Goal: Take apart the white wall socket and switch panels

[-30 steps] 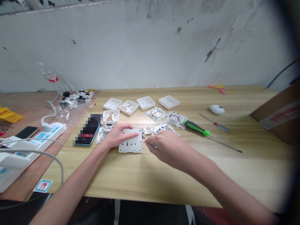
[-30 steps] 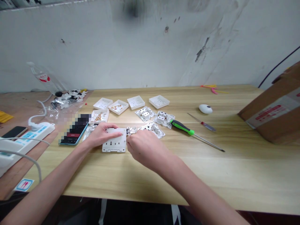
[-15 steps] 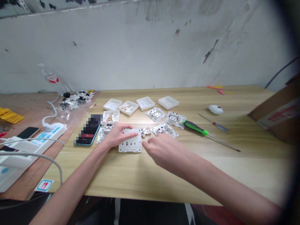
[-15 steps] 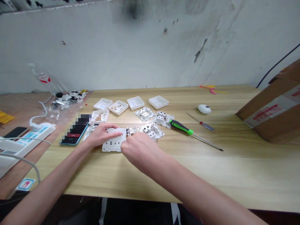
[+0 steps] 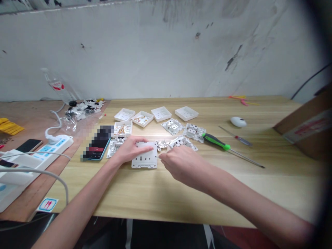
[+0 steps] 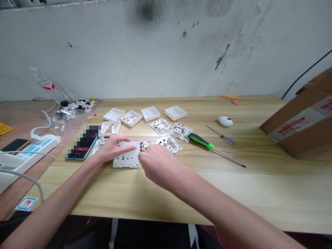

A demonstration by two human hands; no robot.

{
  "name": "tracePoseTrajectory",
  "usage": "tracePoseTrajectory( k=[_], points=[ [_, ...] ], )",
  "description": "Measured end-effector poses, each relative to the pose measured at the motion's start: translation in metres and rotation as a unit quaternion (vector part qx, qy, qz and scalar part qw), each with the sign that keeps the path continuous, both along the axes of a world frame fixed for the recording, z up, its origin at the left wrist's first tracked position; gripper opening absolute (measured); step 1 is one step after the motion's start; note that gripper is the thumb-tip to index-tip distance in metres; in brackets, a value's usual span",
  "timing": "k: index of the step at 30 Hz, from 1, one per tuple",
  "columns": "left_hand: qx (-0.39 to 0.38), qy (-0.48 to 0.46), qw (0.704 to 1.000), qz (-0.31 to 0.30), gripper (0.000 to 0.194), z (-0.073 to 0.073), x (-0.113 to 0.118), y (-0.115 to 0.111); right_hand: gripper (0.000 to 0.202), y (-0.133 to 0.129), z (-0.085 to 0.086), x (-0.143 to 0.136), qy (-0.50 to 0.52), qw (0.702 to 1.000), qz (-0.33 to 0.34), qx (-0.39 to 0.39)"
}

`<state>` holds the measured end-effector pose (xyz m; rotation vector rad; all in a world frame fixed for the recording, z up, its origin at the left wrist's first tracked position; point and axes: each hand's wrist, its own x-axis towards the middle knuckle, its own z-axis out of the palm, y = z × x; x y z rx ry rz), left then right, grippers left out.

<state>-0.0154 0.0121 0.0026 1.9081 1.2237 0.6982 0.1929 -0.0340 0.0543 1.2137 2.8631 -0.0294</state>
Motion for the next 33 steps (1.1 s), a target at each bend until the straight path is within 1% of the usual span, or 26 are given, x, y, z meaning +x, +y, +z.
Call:
tracePoseTrajectory(
  k=[3,5,10,15,18,20,23,27,30,33],
  points=[
    [0.005,-0.003,1.0,0.001,0.024,0.0,0.0,0.0,0.018,0.002,0.007,-0.003,-0.038,0.998,0.049,-0.009],
    [0.014,-0.004,1.0,0.003,0.024,-0.001,0.0,0.0,0.021,0.002,0.012,-0.009,-0.048,0.997,0.061,0.003],
    [0.041,0.001,0.999,-0.005,0.024,-0.002,0.0,0.001,0.024,0.004,0.02,-0.024,-0.056,0.997,0.047,0.011],
    [0.05,-0.017,0.998,-0.025,0.025,-0.002,-0.001,0.002,0.026,0.001,0.032,-0.033,-0.06,0.996,0.056,0.025],
    [0.045,-0.018,0.999,-0.019,0.024,-0.001,-0.001,0.002,0.025,-0.004,0.041,-0.031,-0.047,0.997,0.049,0.032],
    [0.041,-0.02,0.999,-0.018,0.023,-0.001,-0.001,0.001,0.026,-0.005,0.043,-0.023,-0.032,0.999,0.03,0.032],
    [0.038,-0.02,0.999,-0.016,0.022,-0.002,-0.002,0.001,0.029,-0.001,0.037,-0.003,0.007,1.0,-0.01,0.026],
    [0.031,-0.025,0.999,-0.015,0.021,-0.002,-0.002,0.001,0.029,-0.001,0.013,0.022,0.12,0.992,-0.037,0.017],
    [0.021,-0.027,0.999,-0.008,0.023,-0.003,-0.002,0.001,0.026,-0.008,-0.004,0.032,0.198,0.979,-0.051,-0.006],
    [0.015,-0.024,1.0,0.001,0.025,-0.004,-0.002,0.001,0.026,-0.016,-0.018,0.033,0.239,0.969,-0.061,-0.022]
  ],
)
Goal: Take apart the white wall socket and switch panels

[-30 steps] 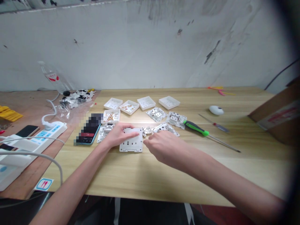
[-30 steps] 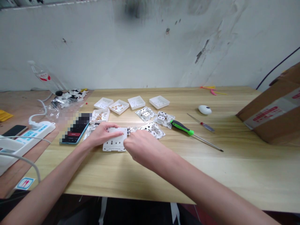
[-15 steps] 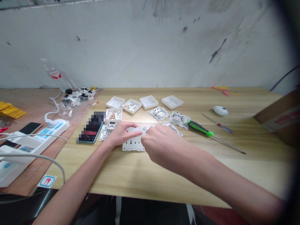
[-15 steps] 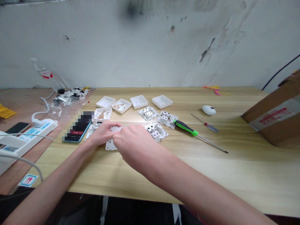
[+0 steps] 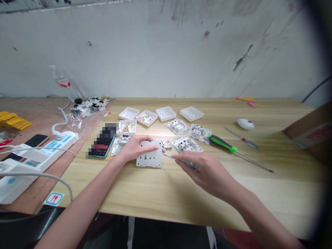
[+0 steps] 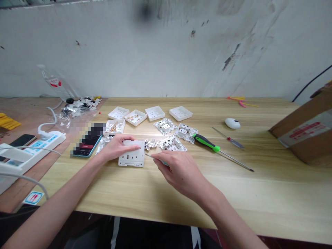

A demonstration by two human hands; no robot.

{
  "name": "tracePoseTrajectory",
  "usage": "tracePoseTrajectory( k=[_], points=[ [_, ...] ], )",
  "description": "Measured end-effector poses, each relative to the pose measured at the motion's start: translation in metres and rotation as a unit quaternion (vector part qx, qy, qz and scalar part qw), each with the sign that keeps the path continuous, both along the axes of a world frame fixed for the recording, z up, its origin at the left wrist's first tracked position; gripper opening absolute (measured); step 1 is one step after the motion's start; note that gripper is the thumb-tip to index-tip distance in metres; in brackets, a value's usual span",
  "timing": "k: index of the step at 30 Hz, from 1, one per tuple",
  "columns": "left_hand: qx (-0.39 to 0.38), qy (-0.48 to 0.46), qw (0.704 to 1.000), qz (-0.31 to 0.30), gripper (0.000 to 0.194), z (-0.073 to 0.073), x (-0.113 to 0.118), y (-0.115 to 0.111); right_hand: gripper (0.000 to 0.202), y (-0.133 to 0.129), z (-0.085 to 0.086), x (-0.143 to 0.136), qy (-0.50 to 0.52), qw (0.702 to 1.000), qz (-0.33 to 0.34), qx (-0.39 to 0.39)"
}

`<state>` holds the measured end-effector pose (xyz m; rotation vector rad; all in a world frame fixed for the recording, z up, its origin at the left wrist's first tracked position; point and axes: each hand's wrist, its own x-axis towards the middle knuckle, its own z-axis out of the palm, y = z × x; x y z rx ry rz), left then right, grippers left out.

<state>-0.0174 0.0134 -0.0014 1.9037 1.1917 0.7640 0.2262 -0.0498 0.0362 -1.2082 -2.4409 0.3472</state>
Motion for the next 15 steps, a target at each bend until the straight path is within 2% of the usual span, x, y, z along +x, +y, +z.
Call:
tracePoseTrajectory(
  k=[6,15],
  points=[
    [-0.009,0.004,1.0,0.019,0.029,-0.002,0.0,-0.001,0.025,-0.008,-0.014,-0.003,0.0,1.0,-0.023,0.013],
    [0.015,0.025,0.999,0.023,0.029,-0.003,0.0,-0.001,0.025,-0.009,-0.016,-0.013,-0.009,0.999,-0.017,0.03]
  ],
)
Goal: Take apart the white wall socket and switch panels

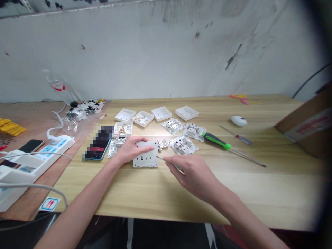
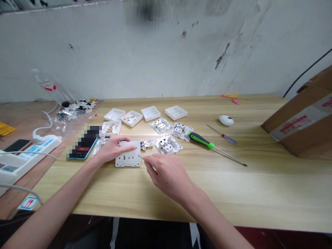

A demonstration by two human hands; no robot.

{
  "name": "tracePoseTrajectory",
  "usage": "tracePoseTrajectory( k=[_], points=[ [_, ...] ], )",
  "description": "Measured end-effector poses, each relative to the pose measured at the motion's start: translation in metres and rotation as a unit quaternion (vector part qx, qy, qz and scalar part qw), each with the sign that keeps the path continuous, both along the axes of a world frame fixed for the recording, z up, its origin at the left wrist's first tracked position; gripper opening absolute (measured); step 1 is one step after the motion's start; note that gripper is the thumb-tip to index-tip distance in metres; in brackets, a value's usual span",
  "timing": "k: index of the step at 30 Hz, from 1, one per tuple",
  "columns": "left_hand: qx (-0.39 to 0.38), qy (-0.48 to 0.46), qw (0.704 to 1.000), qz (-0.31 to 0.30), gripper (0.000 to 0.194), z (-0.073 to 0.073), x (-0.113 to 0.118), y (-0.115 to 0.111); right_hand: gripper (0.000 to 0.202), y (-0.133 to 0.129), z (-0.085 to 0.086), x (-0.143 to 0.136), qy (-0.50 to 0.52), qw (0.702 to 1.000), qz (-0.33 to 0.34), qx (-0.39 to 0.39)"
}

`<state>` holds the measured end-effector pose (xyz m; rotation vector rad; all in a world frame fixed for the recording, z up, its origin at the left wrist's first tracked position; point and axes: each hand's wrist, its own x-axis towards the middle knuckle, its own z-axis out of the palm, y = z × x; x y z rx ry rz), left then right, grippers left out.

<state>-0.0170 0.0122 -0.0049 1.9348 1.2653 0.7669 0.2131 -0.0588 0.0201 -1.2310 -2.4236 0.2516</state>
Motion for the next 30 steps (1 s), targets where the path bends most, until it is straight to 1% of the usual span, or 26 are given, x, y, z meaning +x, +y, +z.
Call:
tracePoseTrajectory(
  k=[4,9,18,24,30],
  points=[
    [-0.002,0.0,1.0,0.002,0.028,0.001,0.0,-0.001,0.026,-0.004,0.005,-0.007,-0.057,0.998,-0.011,0.024],
    [0.001,-0.005,1.0,0.004,0.028,0.002,0.0,-0.002,0.026,-0.009,0.009,-0.012,-0.104,0.994,-0.016,0.02],
    [-0.01,-0.017,1.0,-0.008,0.029,0.0,0.001,-0.002,0.021,-0.019,-0.004,-0.015,-0.127,0.99,-0.022,0.058],
    [-0.018,-0.021,1.0,-0.006,0.028,0.002,0.002,-0.003,0.024,-0.021,-0.009,-0.012,-0.105,0.993,-0.025,0.046],
    [-0.014,-0.011,1.0,-0.003,0.025,0.002,0.002,-0.003,0.028,-0.022,-0.019,-0.011,-0.103,0.992,-0.02,0.063]
  ],
)
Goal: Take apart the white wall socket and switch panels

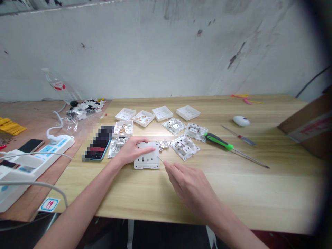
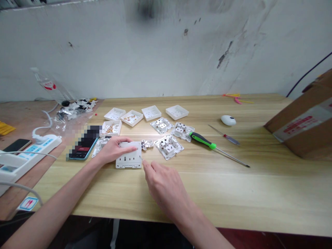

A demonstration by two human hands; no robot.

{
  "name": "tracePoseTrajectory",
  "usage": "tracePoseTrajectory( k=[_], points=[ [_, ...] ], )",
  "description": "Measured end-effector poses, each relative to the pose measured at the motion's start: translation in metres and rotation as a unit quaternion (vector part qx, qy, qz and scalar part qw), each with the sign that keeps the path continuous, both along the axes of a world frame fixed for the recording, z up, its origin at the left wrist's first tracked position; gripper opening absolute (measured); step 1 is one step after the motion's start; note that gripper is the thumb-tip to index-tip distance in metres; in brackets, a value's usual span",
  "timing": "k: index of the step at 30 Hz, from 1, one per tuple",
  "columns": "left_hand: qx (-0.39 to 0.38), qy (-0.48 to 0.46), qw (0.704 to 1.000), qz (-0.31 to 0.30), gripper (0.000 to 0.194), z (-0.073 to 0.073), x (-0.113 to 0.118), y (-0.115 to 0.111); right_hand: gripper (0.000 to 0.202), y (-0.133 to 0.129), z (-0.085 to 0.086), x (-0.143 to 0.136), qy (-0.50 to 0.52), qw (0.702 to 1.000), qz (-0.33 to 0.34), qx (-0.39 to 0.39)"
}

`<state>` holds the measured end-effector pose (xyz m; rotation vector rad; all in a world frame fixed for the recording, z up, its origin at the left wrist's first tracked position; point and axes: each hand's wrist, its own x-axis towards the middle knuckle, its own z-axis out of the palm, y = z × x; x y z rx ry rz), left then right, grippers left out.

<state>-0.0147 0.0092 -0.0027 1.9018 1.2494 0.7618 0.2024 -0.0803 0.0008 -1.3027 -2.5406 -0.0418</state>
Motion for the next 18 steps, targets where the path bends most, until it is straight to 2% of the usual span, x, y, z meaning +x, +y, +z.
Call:
tracePoseTrajectory(
  k=[3,10,16,18],
  points=[
    [-0.011,-0.001,1.0,-0.001,0.026,-0.002,0.0,0.001,0.033,0.0,0.0,0.0,-0.03,0.999,0.011,0.004],
    [-0.006,0.0,1.0,-0.004,0.028,-0.003,0.0,0.002,0.039,0.008,0.007,0.006,-0.095,0.989,0.107,0.045],
    [-0.011,0.007,1.0,-0.005,0.027,-0.002,-0.001,0.0,0.032,0.007,-0.002,0.006,-0.022,0.999,0.023,-0.02],
    [-0.013,0.009,1.0,-0.005,0.027,-0.002,-0.001,-0.001,0.033,0.006,-0.003,0.006,-0.012,1.0,0.019,-0.02]
  ],
)
